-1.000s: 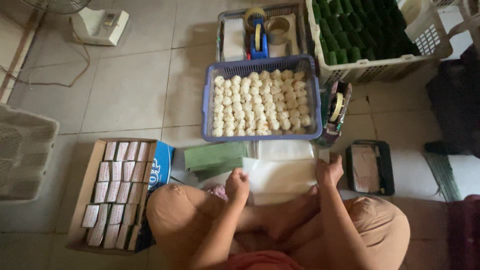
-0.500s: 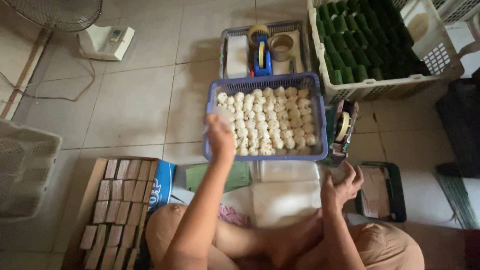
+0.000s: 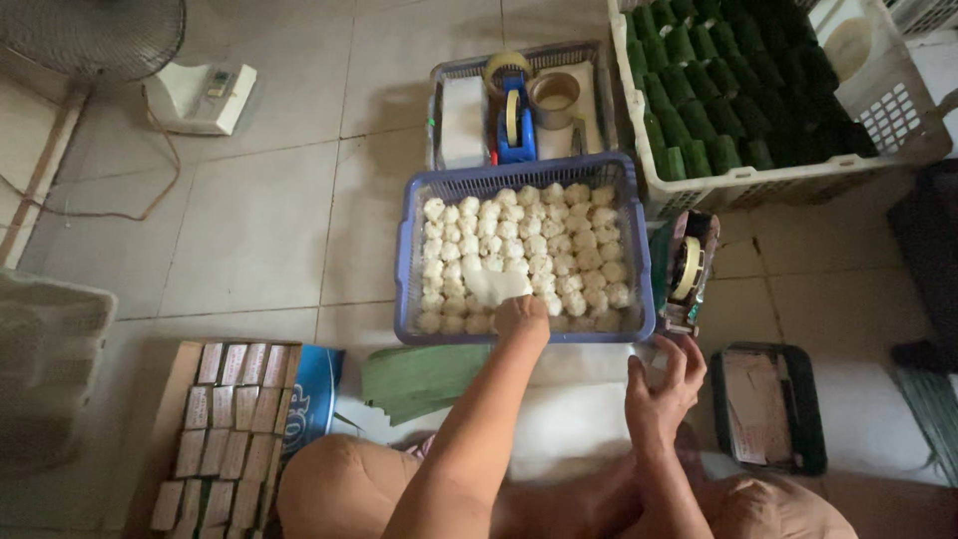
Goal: The person sits on the floor wrapping rice cakes in cut banana leaf pieces and placing the wrapped cakes into a cardboard box. They also open small plastic bags and put rice cakes into the bags, taking the cakes from a blue tray.
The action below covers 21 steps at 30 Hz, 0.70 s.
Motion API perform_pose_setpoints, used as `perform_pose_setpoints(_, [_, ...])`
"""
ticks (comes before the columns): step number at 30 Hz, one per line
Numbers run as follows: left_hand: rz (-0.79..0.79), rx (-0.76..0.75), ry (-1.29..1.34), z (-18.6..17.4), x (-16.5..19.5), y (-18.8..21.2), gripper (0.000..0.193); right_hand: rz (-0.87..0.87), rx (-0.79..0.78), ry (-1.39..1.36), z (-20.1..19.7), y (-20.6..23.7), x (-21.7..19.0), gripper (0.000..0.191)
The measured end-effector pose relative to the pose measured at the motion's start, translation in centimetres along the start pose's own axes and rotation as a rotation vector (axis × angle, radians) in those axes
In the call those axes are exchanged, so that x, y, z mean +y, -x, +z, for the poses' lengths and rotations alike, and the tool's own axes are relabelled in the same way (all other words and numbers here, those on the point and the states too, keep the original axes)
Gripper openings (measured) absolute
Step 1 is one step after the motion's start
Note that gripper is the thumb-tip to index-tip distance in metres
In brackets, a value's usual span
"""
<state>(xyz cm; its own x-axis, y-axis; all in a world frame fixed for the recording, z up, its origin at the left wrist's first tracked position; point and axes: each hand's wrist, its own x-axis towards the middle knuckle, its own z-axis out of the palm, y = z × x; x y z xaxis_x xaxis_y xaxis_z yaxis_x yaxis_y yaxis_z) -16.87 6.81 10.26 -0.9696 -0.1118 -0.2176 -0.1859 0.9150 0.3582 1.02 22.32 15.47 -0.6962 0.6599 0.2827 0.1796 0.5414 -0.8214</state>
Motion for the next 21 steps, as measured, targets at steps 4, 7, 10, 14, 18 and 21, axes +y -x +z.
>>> perform_pose_setpoints(4, [-0.072, -0.061, -0.029, 0.1, 0.4, -1.5, 0.030, 0.051, -0.061, -0.087, -0.1, -0.1, -1.1, 0.044])
perform_pose_setpoints(7, [-0.095, -0.061, -0.125, 0.1, 0.4, -2.0, 0.027, 0.050, -0.093, -0.135, -0.1, -0.2, -1.6, 0.041])
perform_pose_setpoints(10, [-0.062, -0.196, -0.145, -1.2, 0.2, -2.0, 0.035, 0.057, -0.103, -0.142, 0.1, -0.3, -2.0, 0.040])
perform_pose_setpoints(14, [-0.040, -0.412, -0.086, -4.5, -1.5, -3.2, 0.051, 0.092, -0.132, -0.187, 0.3, -0.4, -2.5, 0.038])
perform_pose_setpoints(18, [0.012, -0.679, 0.205, -6.2, -5.0, -5.2, 0.055, 0.019, -0.105, -0.153, 0.1, -0.3, -3.4, 0.040])
perform_pose_setpoints(21, [-0.049, -0.776, 0.738, -5.7, -6.7, -4.7, 0.055, -0.119, -0.076, -0.095, -0.2, 0.1, -4.8, 0.038])
